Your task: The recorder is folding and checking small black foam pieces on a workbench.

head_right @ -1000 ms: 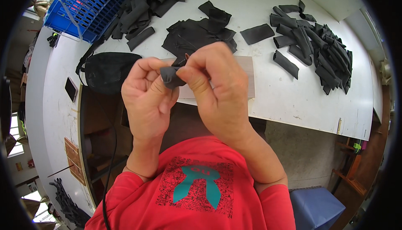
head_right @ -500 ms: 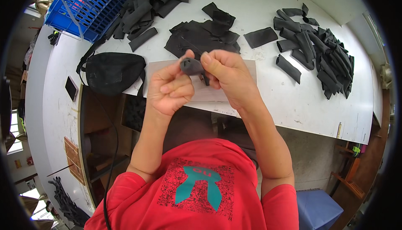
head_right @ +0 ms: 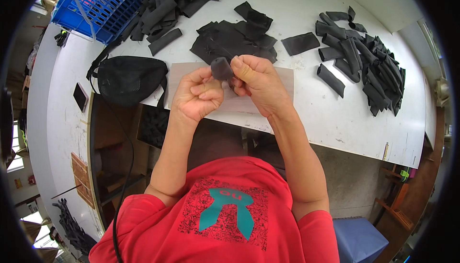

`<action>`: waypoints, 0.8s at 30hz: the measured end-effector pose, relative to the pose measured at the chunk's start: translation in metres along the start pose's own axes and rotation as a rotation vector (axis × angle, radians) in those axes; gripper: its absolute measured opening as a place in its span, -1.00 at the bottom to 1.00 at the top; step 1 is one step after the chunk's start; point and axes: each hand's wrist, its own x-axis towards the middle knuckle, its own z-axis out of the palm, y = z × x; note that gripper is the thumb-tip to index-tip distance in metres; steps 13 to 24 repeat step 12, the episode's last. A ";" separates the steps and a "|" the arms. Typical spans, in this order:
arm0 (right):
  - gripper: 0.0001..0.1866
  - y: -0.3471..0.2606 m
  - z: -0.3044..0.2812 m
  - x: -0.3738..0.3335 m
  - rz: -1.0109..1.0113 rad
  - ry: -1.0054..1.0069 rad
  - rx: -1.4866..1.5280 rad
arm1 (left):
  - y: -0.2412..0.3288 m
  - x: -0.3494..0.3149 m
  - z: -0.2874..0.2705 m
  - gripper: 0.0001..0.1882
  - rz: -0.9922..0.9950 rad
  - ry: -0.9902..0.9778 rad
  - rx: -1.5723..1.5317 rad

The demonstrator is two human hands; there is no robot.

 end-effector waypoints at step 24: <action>-0.75 0.014 -0.019 0.018 0.017 -0.157 -0.080 | -0.021 -0.012 0.003 -0.59 0.530 -0.136 0.832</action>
